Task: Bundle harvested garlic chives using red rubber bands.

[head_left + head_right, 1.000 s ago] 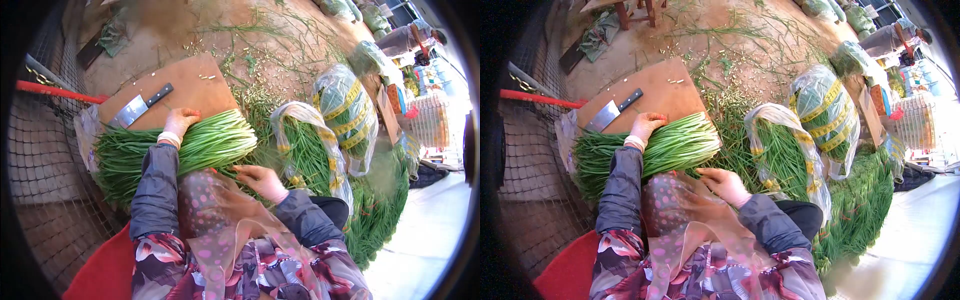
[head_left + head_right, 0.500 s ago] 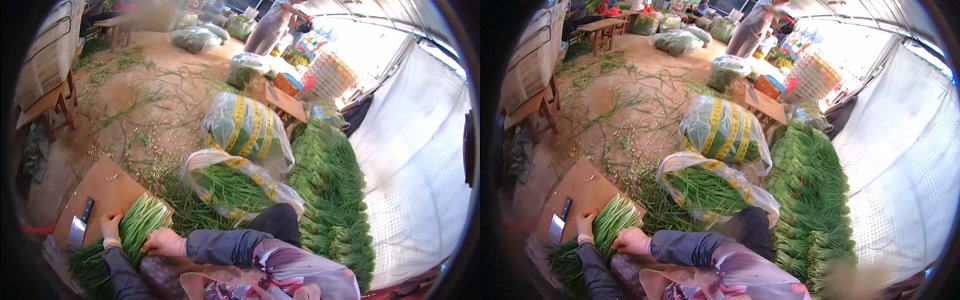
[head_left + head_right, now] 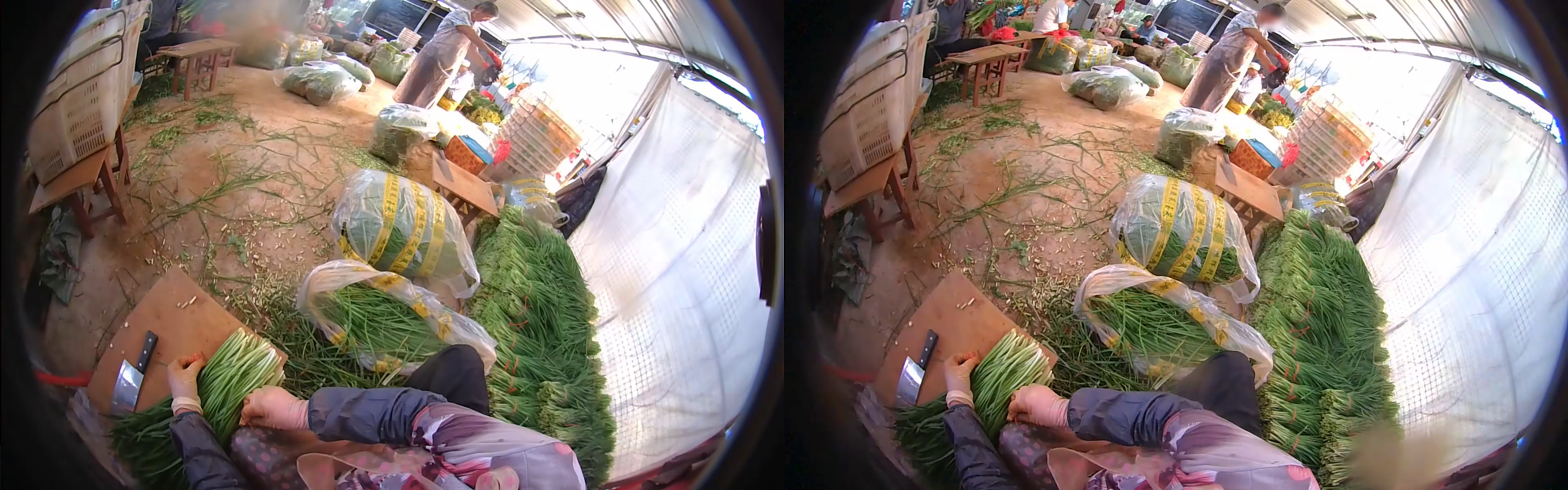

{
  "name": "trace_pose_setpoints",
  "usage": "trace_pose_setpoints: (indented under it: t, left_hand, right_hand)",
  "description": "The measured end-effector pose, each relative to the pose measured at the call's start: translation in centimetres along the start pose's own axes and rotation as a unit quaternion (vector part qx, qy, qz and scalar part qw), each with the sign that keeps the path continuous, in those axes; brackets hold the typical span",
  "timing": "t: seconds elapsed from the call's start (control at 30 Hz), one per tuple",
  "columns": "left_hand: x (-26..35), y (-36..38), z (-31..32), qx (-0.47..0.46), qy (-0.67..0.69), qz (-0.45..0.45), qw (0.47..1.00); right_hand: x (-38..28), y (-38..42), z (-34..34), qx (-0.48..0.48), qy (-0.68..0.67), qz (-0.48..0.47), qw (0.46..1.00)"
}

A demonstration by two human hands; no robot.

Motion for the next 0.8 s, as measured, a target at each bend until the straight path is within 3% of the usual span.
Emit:
trace_pose_setpoints:
  t: [0.13,0.23,0.3,0.33,0.4,0.63,0.7,0.8]
  left_hand:
    - [0.6,0.5,0.3,-0.008,0.026,-0.009,1.0]
    - [0.8,0.5,0.2,0.002,0.03,-0.01,0.999]
    - [1.2,0.6,0.0,0.021,-0.009,0.011,1.0]
    - [0.8,0.3,0.0,0.021,-0.008,0.011,1.0]
    - [0.1,-0.3,0.0,0.024,0.012,0.019,0.999]
    - [0.3,-1.2,-1.0,0.063,-0.131,0.033,0.989]
    - [0.5,-1.5,-1.1,0.067,-0.199,0.079,0.975]
    - [1.0,-0.4,-1.1,0.104,-0.228,0.142,0.958]
  right_hand:
    - [-0.2,0.5,0.2,0.01,-0.002,-0.01,1.0]
    - [-0.2,1.4,0.5,0.092,-0.085,-0.038,0.991]
    - [0.9,2.5,1.0,0.131,-0.27,0.074,0.951]
    - [1.2,2.5,1.4,0.131,-0.27,0.075,0.951]
    - [3.1,3.2,3.1,0.167,-0.467,0.216,0.841]
    - [-1.9,-1.9,-1.4,0.067,-0.365,0.182,0.911]
    - [-1.9,-4.9,-1.9,0.05,-0.225,0.056,0.971]
    - [1.3,-6.7,-1.5,0.131,-0.354,0.141,0.915]
Point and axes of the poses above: each hand's wrist, its own y-axis away from the middle knuckle, its own z-axis out of the palm, x = y × z, the point moved 7 cm from there along -y, towards the middle knuckle, and after that the axes turned 12 degrees about -z, right-handed, at the moved point
